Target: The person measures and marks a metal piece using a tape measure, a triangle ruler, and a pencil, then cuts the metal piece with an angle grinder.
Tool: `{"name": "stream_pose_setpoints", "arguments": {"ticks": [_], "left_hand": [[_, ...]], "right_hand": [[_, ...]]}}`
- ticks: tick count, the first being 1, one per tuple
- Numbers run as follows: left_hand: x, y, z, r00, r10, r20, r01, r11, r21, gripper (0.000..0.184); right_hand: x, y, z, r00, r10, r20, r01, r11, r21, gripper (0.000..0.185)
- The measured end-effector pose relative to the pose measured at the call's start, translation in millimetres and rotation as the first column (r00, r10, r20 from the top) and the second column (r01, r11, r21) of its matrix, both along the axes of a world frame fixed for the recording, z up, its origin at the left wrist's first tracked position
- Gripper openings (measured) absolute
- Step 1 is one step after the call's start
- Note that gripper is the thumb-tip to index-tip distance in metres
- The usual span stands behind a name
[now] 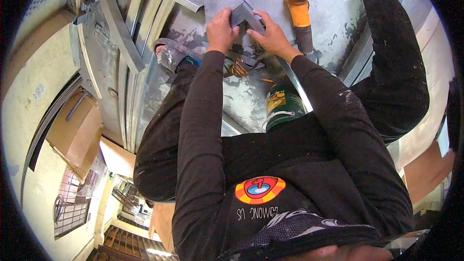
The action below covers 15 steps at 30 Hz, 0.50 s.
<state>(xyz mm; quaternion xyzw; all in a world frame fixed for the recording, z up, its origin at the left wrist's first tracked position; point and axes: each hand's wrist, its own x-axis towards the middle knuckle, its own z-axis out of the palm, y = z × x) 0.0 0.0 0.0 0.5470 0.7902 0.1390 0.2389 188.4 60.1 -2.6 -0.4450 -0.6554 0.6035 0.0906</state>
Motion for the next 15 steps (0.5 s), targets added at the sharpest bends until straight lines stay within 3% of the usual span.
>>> {"name": "stream_pose_setpoints", "arguments": {"ticks": [5,9,11,13,15], "left_hand": [[-5,-2,-2,1.0,-0.005,-0.005,0.005,0.999,0.035,0.058],[-2,-6,-3,1.0,0.0,-0.013,0.001,0.998,0.062,0.058],[-6,-6,-4,1.0,-0.011,0.008,0.011,1.0,-0.015,0.057],[-12,-5,-5,1.0,-0.022,-0.014,0.022,1.0,-0.022,0.056],[-11,-9,-5,0.999,-0.03,-0.027,0.029,0.999,-0.041,0.054]], "right_hand": [[-4,-3,-2,0.996,-0.043,-0.072,0.047,0.997,0.054,0.067],[7,0,0,0.999,-0.044,-0.006,0.044,0.996,0.081,0.067],[13,9,-10,0.993,-0.118,0.029,0.107,0.962,0.253,0.064],[17,20,-13,0.995,-0.092,0.026,0.08,0.954,0.29,0.062],[20,26,-16,0.986,-0.088,0.142,0.027,0.922,0.386,0.058]]}}
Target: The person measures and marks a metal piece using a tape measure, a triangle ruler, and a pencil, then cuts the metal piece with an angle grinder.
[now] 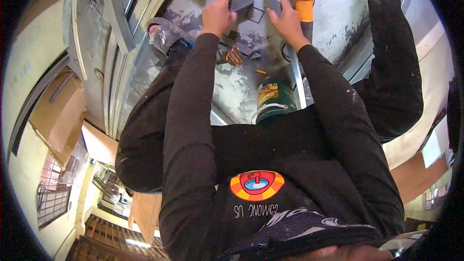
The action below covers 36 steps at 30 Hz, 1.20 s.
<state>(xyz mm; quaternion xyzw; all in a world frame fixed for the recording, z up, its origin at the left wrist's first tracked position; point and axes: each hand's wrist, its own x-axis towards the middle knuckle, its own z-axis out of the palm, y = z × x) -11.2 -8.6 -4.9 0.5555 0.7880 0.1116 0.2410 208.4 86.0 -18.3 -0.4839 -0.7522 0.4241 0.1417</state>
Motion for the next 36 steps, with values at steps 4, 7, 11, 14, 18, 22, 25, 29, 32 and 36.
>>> {"name": "stream_pose_setpoints", "arguments": {"ticks": [4,7,11,14,18,22,25,29,32,36], "left_hand": [[-9,-2,-10,0.992,0.056,-0.111,-0.055,0.998,0.01,0.055],[-12,-5,-14,0.995,0.075,-0.069,-0.075,0.997,-0.002,0.067],[-8,-9,18,0.991,0.11,-0.08,-0.097,0.984,0.148,0.065],[-4,-31,34,0.983,0.157,-0.093,-0.158,0.987,-0.006,0.062],[33,-86,35,0.958,-0.276,-0.073,0.265,0.955,-0.136,0.071],[75,-116,28,0.945,-0.32,-0.073,0.282,0.906,-0.316,0.069],[76,-117,3,0.976,-0.219,0.021,0.212,0.914,-0.347,0.061],[72,-103,29,0.991,0.109,0.073,-0.066,0.898,-0.435,0.057],[70,-100,32,0.971,0.235,-0.05,-0.236,0.896,-0.376,0.059],[59,-110,26,0.953,0.303,0.009,-0.29,0.917,-0.273,0.051]], "right_hand": [[2,7,1,0.981,0.02,0.191,-0.021,1.0,0.007,0.052],[5,12,3,0.982,-0.018,0.188,0.013,0.999,0.032,0.05],[19,11,-26,0.951,0.055,0.304,-0.138,0.957,0.257,0.068],[3,-15,15,0.961,0.127,0.244,-0.242,0.811,0.533,0.062],[10,-61,23,0.791,0.612,0.023,-0.579,0.735,0.353,0.037],[26,-101,34,0.233,0.914,0.332,-0.925,0.314,-0.215,0.021],[38,-122,15,0.133,0.941,0.311,-0.947,0.213,-0.241,0.017],[42,-142,-17,0.215,0.911,0.352,-0.934,0.296,-0.197,0.017],[33,-129,9,0.181,0.917,0.356,-0.944,0.264,-0.2,0.019],[37,-103,-5,0.313,0.921,0.231,-0.906,0.362,-0.219,0.012]]}}
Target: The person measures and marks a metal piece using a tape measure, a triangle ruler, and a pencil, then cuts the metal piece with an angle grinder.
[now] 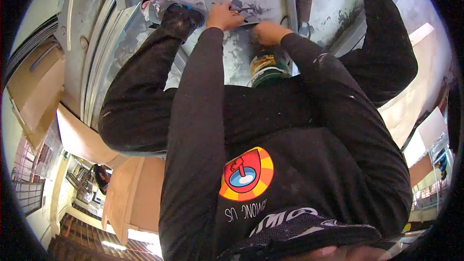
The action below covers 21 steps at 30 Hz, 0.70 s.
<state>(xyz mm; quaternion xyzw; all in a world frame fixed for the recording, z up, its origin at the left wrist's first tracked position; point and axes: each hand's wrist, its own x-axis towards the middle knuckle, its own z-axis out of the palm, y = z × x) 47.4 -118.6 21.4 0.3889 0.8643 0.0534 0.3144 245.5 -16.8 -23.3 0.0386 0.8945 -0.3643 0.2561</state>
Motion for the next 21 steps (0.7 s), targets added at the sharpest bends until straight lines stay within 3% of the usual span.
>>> {"name": "stream_pose_setpoints", "arguments": {"ticks": [2,3,4,5,6,8,10,12,13,14,16,17,18,19,21], "left_hand": [[-16,-2,-28,0.87,0.114,0.481,-0.132,0.991,0.004,0.038],[-18,-3,-32,0.872,0.104,0.478,-0.126,0.992,0.015,0.038],[-21,-1,-32,0.673,0.258,0.694,-0.363,0.932,0.005,0.033],[-25,3,-34,0.39,0.341,0.855,-0.564,0.823,-0.07,0.03],[-30,8,-33,0.395,0.328,0.858,-0.559,0.827,-0.059,0.03],[-39,18,-31,0.143,0.356,0.923,-0.667,0.724,-0.176,0.031],[-34,29,-14,0.091,0.383,0.919,-0.702,0.68,-0.214,0.03],[-29,41,-4,0.002,0.379,0.926,-0.834,0.511,-0.207,0.029],[-21,49,0,-0.029,0.433,0.901,-0.905,0.371,-0.208,0.032],[-19,55,4,-0.021,0.43,0.903,-0.908,0.369,-0.197,0.032],[-16,58,-10,0.16,0.583,0.796,-0.936,0.345,-0.065,0.035],[-16,63,-36,0.117,0.705,0.7,-0.966,0.244,-0.085,0.038],[-14,62,-32,0.12,0.711,0.693,-0.967,0.241,-0.08,0.038],[-10,62,-16,0.265,0.725,0.636,-0.942,0.335,0.011,0.038],[-8,63,12,0.41,0.723,0.556,-0.895,0.436,0.092,0.038]], "right_hand": [[-9,25,2,0.998,-0.066,0.002,0.066,0.997,0.038,0.013],[-13,36,10,0.99,-0.138,0.006,0.138,0.988,0.066,0.014],[-20,46,27,0.989,-0.147,-0.003,0.147,0.986,0.08,0.014],[-27,57,44,0.912,-0.398,0.101,0.407,0.91,-0.086,0.016],[-29,61,52,0.768,-0.593,0.241,0.639,0.737,-0.22,0.019],[-38,64,40,0.727,-0.676,0.118,0.677,0.678,-0.285,0.024],[-47,61,48,0.672,-0.74,0.002,0.692,0.627,-0.359,0.029],[-54,49,59,0.564,-0.808,0.168,0.742,0.408,-0.532,0.038],[-56,44,55,0.562,-0.804,0.195,0.742,0.386,-0.548,0.045],[-59,41,51,0.566,-0.803,0.186,0.735,0.39,-0.554,0.045],[-61,36,41,0.49,-0.815,0.308,0.681,0.138,-0.719,0.046],[-61,34,46,0.477,-0.802,0.358,0.677,0.075,-0.733,0.043],[-61,34,51,0.482,-0.798,0.361,0.671,0.071,-0.738,0.043],[-62,36,54,0.447,-0.788,0.423,0.684,-0.004,-0.73,0.041],[-66,42,50,0.409,-0.772,0.487,0.69,-0.087,-0.718,0.04]]}}
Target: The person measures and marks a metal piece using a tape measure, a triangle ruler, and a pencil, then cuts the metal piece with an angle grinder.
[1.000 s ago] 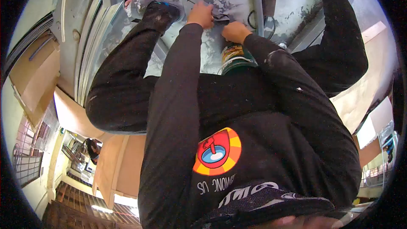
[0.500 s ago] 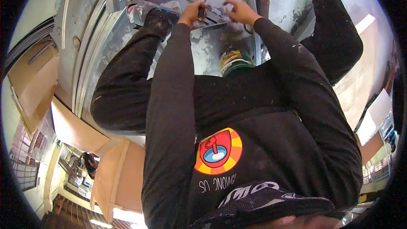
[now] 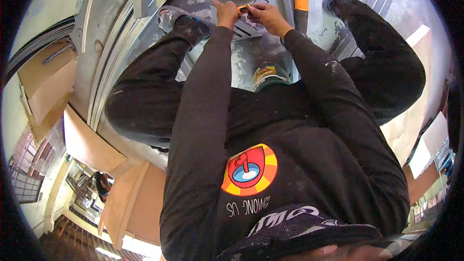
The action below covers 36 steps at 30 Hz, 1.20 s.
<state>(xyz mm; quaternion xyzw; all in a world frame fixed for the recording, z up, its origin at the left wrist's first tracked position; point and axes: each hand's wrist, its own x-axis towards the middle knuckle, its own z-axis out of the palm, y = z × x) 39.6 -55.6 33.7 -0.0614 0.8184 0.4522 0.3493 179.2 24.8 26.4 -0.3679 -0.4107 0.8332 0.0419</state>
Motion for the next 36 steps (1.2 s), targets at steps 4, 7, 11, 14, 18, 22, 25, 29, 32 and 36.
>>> {"name": "stream_pose_setpoints", "arguments": {"ticks": [4,7,11,14,18,22,25,29,32,36], "left_hand": [[-11,0,22,0.91,-0.245,0.333,0.13,0.934,0.333,0.045],[-12,9,35,0.829,-0.537,0.154,0.474,0.822,0.316,0.054],[-19,14,31,0.547,-0.833,-0.085,0.812,0.552,-0.19,0.073],[-27,21,29,0.327,-0.944,-0.045,0.798,0.301,-0.522,0.081],[-59,22,37,0.353,-0.928,0.117,0.784,0.225,-0.578,0.082],[-95,15,0,0.362,-0.924,0.123,0.756,0.213,-0.619,0.067],[-97,18,-13,0.493,-0.863,0.115,0.701,0.316,-0.639,0.063],[-83,22,-4,0.536,-0.838,0.102,0.665,0.344,-0.662,0.062],[-81,18,-3,0.529,-0.844,-0.092,0.557,0.427,-0.712,0.072],[-87,9,-13,0.503,-0.864,-0.017,0.613,0.371,-0.697,0.071]], "right_hand": [[-15,22,-14,0.991,-0.132,-0.029,0.131,0.991,-0.029,0.035],[-17,34,-2,0.989,-0.123,-0.076,0.121,0.992,-0.026,0.032],[-18,39,2,0.999,0.039,-0.008,-0.04,0.995,-0.09,0.025],[-22,45,-10,0.992,0.089,0.086,-0.081,0.992,-0.092,0.022],[-21,66,-79,0.999,0.014,0.042,-0.027,0.941,0.338,0.021],[-35,88,-47,0.919,-0.219,0.328,0.166,0.969,0.182,0.017],[-46,98,-73,0.912,-0.112,0.394,-0.067,0.908,0.414,0.028],[-44,96,-79,0.917,-0.209,0.339,0.079,0.93,0.36,0.029],[-44,94,-78,0.895,-0.158,0.418,-0.029,0.912,0.409,0.029],[-49,92,-46,0.882,-0.115,0.458,-0.104,0.899,0.425,0.035]]}}
